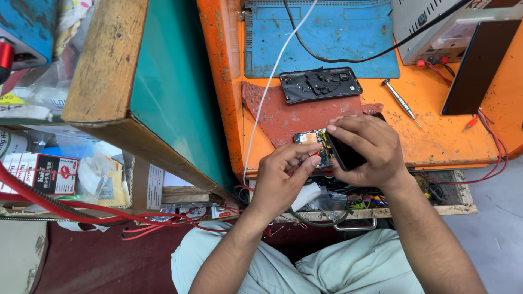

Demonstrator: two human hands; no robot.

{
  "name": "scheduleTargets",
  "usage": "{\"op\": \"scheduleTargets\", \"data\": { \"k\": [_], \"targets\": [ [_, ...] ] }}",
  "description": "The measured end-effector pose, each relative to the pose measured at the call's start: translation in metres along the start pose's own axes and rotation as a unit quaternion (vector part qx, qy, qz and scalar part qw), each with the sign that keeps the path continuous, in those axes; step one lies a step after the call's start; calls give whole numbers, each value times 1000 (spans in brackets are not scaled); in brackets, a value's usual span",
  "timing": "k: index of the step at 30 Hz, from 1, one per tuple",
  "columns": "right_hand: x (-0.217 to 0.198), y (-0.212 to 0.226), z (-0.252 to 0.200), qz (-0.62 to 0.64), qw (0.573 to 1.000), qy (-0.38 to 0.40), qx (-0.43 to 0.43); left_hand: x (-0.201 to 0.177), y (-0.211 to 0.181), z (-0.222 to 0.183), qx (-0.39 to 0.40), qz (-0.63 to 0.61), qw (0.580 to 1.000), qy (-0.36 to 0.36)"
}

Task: The person disassembles a mobile phone by removing the back panel and battery, and then reconnects internal components by hand.

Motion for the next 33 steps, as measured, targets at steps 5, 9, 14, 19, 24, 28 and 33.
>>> {"op": "scheduleTargets", "data": {
  "k": [5,9,14,19,24,28,33],
  "targets": [
    [4,7,-8,-80,995,-20,-60,10,28,1,-100,-160,981,36],
    [8,11,-17,-91,991,-39,-93,12,31,2,-117,-155,980,48],
    [6,14,-28,-103,985,-86,-107,10,33,5,-107,-88,989,44],
    [7,12,-31,-102,986,-85,-105,11,42,4,-151,-97,982,55],
    [7,14,-29,-103,986,-80,-105,12,27,6,-70,-93,992,37],
    [7,15,-28,-113,986,-69,-104,10,25,7,-93,-46,994,34],
    [9,17,-27,-109,987,-52,-110,-3,-10,11,34,42,999,-7]
  ]
}}
Point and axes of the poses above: each hand's wrist, its own z-axis towards the middle knuckle, its own x-axis out of the palm, y = z × x, the point moved 8 cm from there along z, towards the middle knuckle, and after that the axes turned 12 degrees about -y, right-handed, at the moved point
